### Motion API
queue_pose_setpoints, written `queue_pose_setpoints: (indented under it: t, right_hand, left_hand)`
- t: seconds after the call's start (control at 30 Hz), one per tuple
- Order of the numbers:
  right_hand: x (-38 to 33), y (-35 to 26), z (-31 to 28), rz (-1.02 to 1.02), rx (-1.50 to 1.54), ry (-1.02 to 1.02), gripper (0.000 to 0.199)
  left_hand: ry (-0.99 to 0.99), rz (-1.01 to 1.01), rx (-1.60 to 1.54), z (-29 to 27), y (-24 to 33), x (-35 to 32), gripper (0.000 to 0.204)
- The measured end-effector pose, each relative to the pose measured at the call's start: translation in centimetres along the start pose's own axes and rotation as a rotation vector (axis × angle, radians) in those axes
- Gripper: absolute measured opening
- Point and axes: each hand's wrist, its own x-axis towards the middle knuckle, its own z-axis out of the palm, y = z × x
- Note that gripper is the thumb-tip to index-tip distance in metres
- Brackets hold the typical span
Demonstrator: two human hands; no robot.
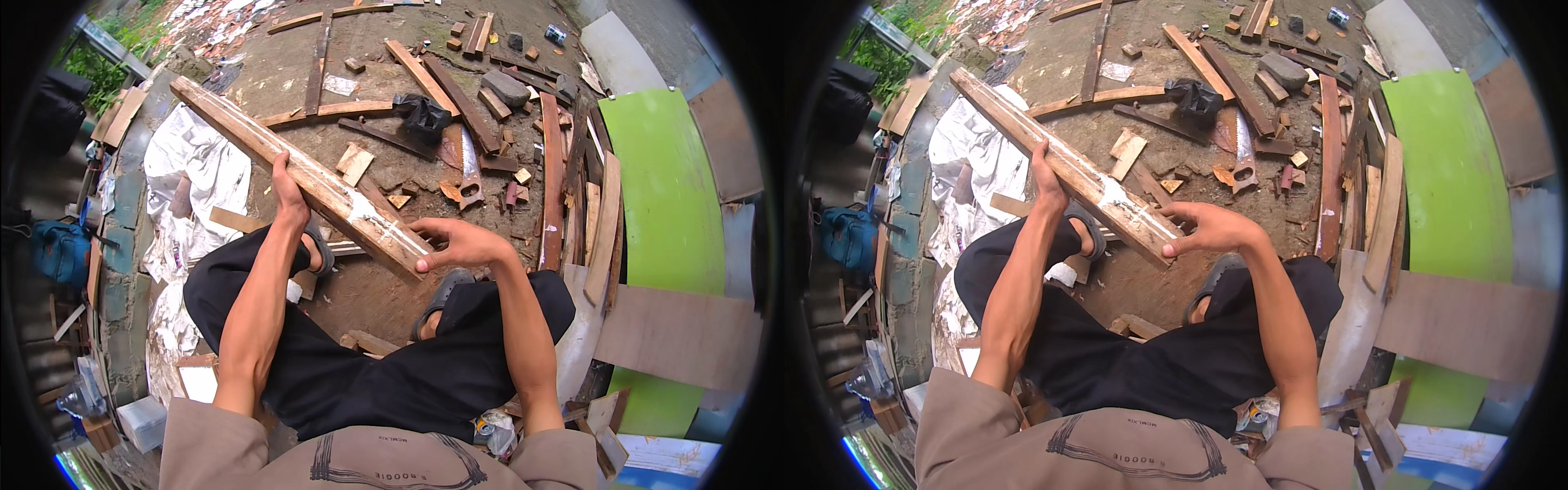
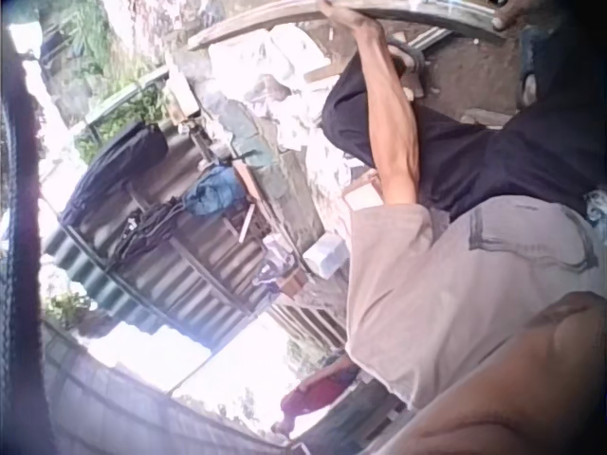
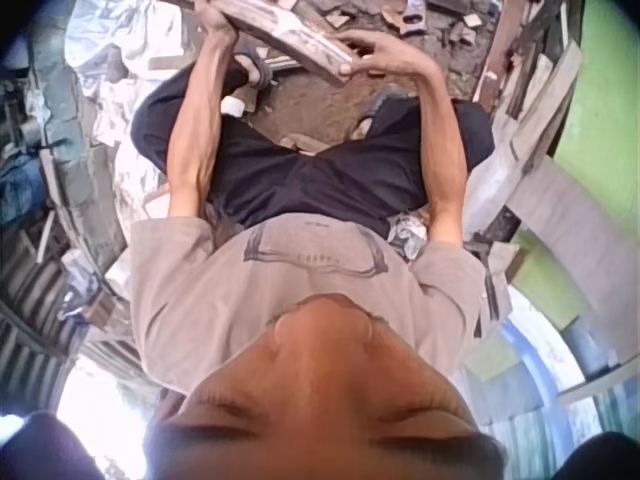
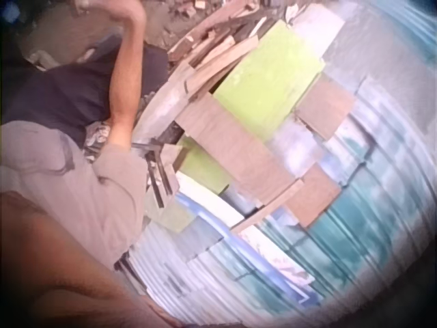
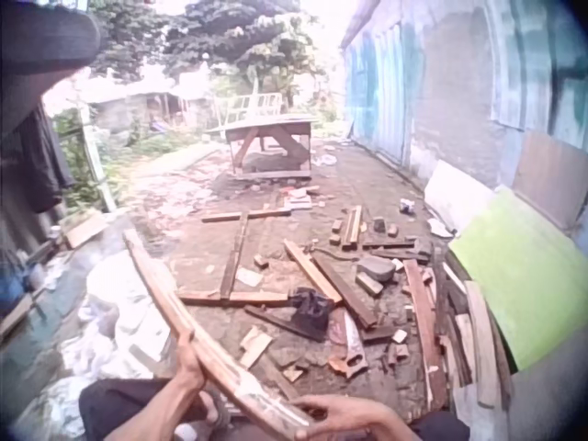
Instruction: The person sits on the ground and uses a hammer to repeatedly strike a long metal rod. They adjust the rod's position and orientation multiple times, then pick up a wooden plank and place it on the ground.
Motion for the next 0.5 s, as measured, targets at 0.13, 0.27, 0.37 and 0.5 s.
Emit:
queue_pose_setpoints:
  t: [0.13, 0.27, 0.37, 0.5]
  right_hand:
    - [0.0, -0.8, 2.5, 0.008, 0.069, -0.055, 0.068]
    - [-0.8, -0.5, 5.3, -0.043, 0.011, -0.043, 0.067]
    - [-1.3, -0.8, 7.3, -0.079, -0.080, -0.023, 0.072]
    - [-1.6, -0.6, 10.1, -0.049, -0.243, -0.041, 0.074]
  left_hand:
    - [0.039, 0.030, -0.004, -2.8, 1.8, -2.6, 0.049]
    - [0.086, 0.061, 0.007, -4.6, 1.5, -5.2, 0.045]
    - [0.042, 0.065, -0.018, -6.7, 0.2, -6.0, 0.046]
    - [-0.036, 0.024, -0.046, -9.7, -1.6, -7.7, 0.048]
